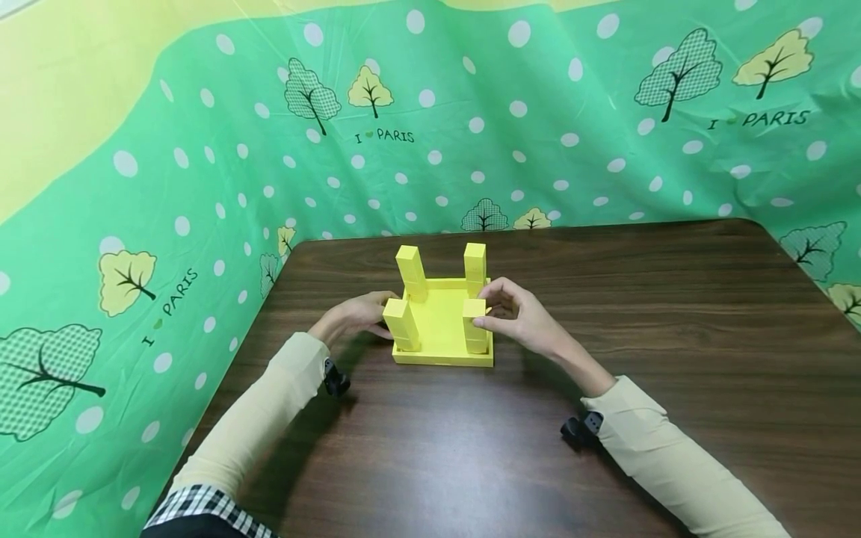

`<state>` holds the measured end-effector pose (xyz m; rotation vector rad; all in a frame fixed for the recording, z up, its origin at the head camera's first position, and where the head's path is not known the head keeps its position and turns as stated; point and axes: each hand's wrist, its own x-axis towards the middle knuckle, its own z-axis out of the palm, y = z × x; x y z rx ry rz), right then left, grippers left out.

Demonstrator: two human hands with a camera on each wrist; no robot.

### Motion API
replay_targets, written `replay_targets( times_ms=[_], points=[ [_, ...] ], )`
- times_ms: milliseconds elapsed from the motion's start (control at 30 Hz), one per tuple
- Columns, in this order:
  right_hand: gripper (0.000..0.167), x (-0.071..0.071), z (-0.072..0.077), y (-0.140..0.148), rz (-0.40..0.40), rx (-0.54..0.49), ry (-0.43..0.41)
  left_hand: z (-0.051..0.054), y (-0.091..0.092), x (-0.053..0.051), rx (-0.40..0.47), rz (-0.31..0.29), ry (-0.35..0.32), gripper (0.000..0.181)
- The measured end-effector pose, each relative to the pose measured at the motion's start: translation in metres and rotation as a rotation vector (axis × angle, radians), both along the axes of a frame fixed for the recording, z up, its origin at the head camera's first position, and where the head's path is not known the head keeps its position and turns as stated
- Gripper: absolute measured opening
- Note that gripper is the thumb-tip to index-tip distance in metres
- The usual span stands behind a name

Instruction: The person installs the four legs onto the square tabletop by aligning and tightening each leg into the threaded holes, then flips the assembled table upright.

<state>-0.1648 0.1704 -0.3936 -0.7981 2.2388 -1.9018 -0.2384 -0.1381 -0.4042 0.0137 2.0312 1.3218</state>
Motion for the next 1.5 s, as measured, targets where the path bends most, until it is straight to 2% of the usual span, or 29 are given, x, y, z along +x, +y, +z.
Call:
replay_targets(
  times_ms=[133,233,500,600,1133,1367,1500],
  points=[
    [0.028,0.001,0.0,0.001,-0.013,0.035,0.025,0.0,0.0,0.001,-0.005,0.003,-0.001,0.032],
    [0.031,0.0,0.0,0.001,0.019,0.009,0.023,0.0,0.0,0.001,-0.005,0.002,-0.001,0.032],
    [0.036,-0.006,-0.001,-0.004,0.266,-0.198,-0.056,-0.001,0.0,0.001,-0.013,-0.012,0.0,0.032],
    [0.036,-0.008,-0.002,-0.006,0.325,-0.248,-0.059,-0.001,0.0,0.001,-0.013,-0.013,-0.002,0.032],
    [0.033,-0.006,-0.002,-0.008,0.299,-0.23,-0.068,-0.001,0.0,0.0,-0.008,0.001,-0.016,0.031],
    [0.032,-0.007,-0.004,-0.012,0.312,-0.237,0.03,0.002,0.0,0.001,-0.013,-0.003,-0.005,0.032],
    [0.032,-0.006,-0.005,-0.012,0.302,-0.23,0.045,0.001,0.0,0.001,-0.016,-0.009,0.0,0.031]
  ],
)
